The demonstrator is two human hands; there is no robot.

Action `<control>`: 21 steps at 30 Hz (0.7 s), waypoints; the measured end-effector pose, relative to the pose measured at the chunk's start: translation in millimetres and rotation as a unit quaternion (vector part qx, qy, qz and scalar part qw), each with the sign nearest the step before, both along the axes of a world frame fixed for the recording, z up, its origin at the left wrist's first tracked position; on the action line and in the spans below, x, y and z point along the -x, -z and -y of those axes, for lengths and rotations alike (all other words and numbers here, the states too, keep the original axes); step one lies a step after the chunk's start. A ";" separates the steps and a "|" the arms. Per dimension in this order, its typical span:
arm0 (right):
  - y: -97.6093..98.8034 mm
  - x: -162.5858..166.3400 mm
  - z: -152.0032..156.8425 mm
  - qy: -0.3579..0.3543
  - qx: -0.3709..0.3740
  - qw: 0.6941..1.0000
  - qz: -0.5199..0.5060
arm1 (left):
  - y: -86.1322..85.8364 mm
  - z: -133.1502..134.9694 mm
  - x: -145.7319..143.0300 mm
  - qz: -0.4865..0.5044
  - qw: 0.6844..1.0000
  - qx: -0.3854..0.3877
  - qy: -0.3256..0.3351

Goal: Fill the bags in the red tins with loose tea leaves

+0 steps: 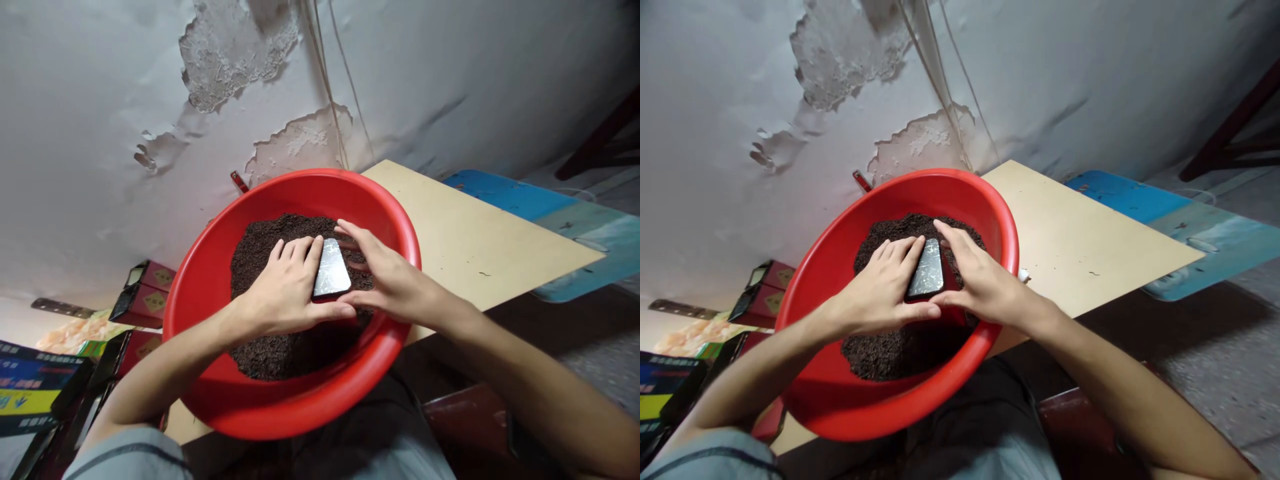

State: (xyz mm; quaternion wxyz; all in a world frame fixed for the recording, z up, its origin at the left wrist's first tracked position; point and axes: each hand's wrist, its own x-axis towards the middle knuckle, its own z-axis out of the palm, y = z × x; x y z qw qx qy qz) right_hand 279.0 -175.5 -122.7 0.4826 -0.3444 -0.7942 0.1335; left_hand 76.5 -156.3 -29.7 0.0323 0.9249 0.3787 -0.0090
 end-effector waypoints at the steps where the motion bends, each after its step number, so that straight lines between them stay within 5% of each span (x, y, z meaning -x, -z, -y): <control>1: 1.5 0.1 -3.1 -0.020 0.023 0.999 0.016 | -0.9 0.1 -3.5 -0.016 1.000 0.002 -0.002; 9: -10.6 0.9 -9.2 -0.072 0.282 0.953 0.085 | -6.1 -6.9 -4.8 -0.088 0.996 -0.002 -0.016; 17: -39.0 -5.9 -16.6 -0.107 0.251 0.955 0.119 | -9.3 -16.9 8.1 -0.075 0.996 0.031 0.035; 21: -37.8 -6.9 -17.2 -0.120 0.284 0.944 0.117 | -9.0 -17.6 14.9 -0.093 0.995 0.008 0.035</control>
